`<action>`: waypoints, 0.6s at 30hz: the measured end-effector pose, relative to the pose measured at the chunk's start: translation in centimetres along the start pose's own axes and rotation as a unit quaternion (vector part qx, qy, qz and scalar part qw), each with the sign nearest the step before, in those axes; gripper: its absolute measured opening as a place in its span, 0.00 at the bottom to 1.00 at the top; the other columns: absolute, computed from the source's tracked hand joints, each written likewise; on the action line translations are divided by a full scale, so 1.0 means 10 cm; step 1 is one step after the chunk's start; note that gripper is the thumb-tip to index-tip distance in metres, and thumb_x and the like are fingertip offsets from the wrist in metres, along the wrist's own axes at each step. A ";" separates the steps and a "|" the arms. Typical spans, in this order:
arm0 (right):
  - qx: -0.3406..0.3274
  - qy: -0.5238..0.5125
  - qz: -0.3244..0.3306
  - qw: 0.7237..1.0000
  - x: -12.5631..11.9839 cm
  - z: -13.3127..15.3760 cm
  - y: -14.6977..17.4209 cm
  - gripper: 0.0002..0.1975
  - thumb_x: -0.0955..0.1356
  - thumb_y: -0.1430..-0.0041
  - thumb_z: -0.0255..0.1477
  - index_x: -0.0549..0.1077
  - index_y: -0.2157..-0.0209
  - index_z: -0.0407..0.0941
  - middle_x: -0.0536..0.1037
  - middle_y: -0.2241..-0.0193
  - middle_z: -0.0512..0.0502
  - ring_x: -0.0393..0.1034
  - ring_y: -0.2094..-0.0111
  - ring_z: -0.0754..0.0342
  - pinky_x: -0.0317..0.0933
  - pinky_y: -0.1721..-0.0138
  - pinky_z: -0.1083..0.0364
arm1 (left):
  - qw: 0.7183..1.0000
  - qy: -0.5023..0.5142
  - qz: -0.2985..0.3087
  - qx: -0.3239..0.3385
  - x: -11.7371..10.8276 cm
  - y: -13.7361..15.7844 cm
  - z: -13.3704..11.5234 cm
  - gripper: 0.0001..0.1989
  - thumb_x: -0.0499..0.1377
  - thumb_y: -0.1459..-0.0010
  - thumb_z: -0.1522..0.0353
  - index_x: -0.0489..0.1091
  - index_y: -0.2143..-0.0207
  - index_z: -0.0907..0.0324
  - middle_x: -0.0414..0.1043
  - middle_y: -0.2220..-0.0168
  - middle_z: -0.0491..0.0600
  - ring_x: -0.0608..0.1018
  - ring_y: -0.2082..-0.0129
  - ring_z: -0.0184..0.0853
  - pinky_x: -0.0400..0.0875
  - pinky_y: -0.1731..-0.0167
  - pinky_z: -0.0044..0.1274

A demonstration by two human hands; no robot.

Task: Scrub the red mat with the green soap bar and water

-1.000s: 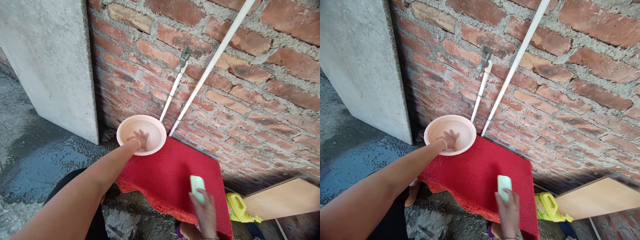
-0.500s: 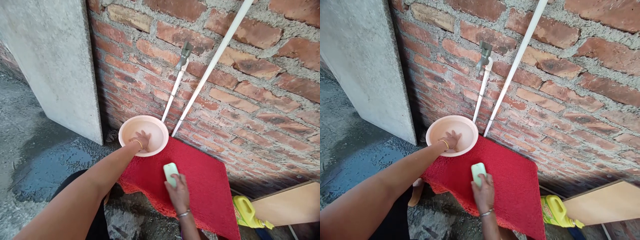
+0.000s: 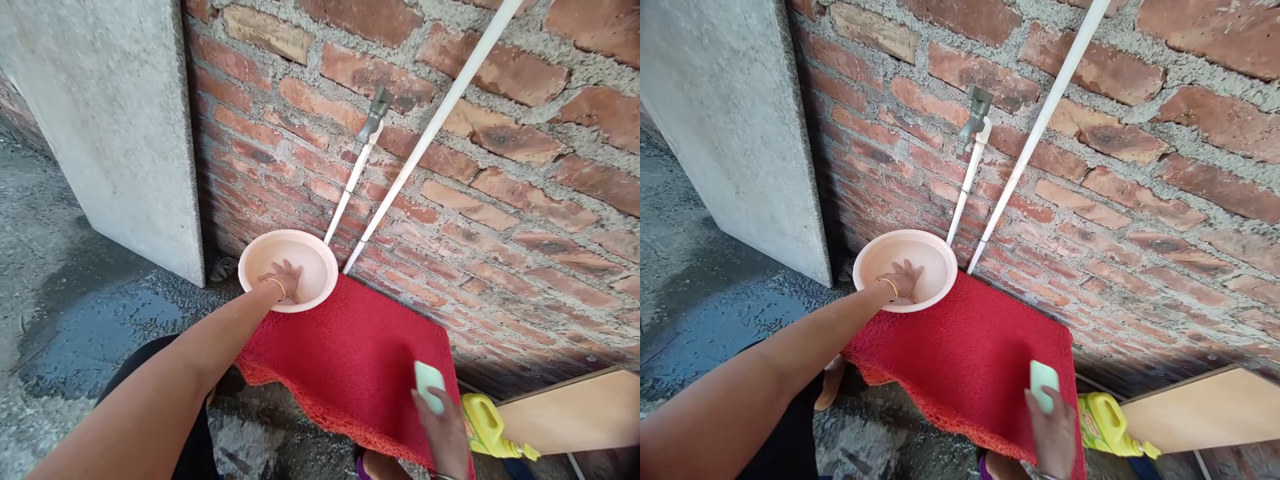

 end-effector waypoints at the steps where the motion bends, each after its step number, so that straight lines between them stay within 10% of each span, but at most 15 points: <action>1: -0.016 -0.028 0.018 0.999 0.20 0.28 0.08 0.28 0.68 0.55 0.55 0.76 0.59 0.50 0.74 0.61 0.42 0.73 0.59 0.39 0.69 0.54 0.41 | 1.000 0.008 0.001 0.001 -0.01 0.01 0.00 0.61 0.72 0.55 0.61 0.37 0.28 0.44 0.22 0.26 0.58 0.35 0.31 0.72 0.54 0.48 0.68; 6: -0.227 -0.141 0.177 0.947 1.11 1.77 0.73 0.13 0.70 0.49 0.39 0.77 0.61 0.51 0.73 0.59 0.46 0.73 0.58 0.48 0.70 0.55 0.51 | 1.000 0.004 0.005 0.008 -0.04 0.06 0.00 0.61 0.72 0.55 0.58 0.35 0.28 0.42 0.23 0.26 0.56 0.35 0.31 0.72 0.54 0.48 0.69; 10: -0.327 -0.089 0.218 0.915 1.39 2.35 1.02 0.15 0.74 0.52 0.29 0.77 0.60 0.51 0.73 0.58 0.47 0.72 0.57 0.49 0.68 0.52 0.51 | 1.000 -0.015 0.017 0.001 -0.04 0.07 0.00 0.61 0.71 0.53 0.59 0.33 0.28 0.45 0.21 0.26 0.57 0.35 0.31 0.71 0.56 0.49 0.68; 14: -0.301 -0.080 0.192 0.931 1.32 2.14 0.73 0.14 0.73 0.50 0.31 0.77 0.59 0.51 0.72 0.57 0.47 0.71 0.56 0.49 0.67 0.52 0.51 | 1.000 -0.019 0.012 0.008 -0.03 0.06 0.00 0.61 0.70 0.53 0.58 0.33 0.28 0.44 0.21 0.26 0.57 0.36 0.31 0.71 0.54 0.48 0.68; 18: -0.186 -0.087 0.116 0.972 0.90 1.23 0.11 0.18 0.69 0.51 0.43 0.77 0.61 0.50 0.71 0.59 0.45 0.72 0.57 0.46 0.67 0.51 0.47 | 1.000 -0.010 0.003 0.010 0.00 0.02 0.01 0.60 0.71 0.53 0.60 0.36 0.27 0.46 0.22 0.26 0.59 0.36 0.31 0.74 0.55 0.49 0.68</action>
Point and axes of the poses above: each hand's wrist, its own y-axis away from the middle knuckle, its own x-axis out of the palm, z = x × y, the point moved 4 cm from there along -y, towards the middle knuckle
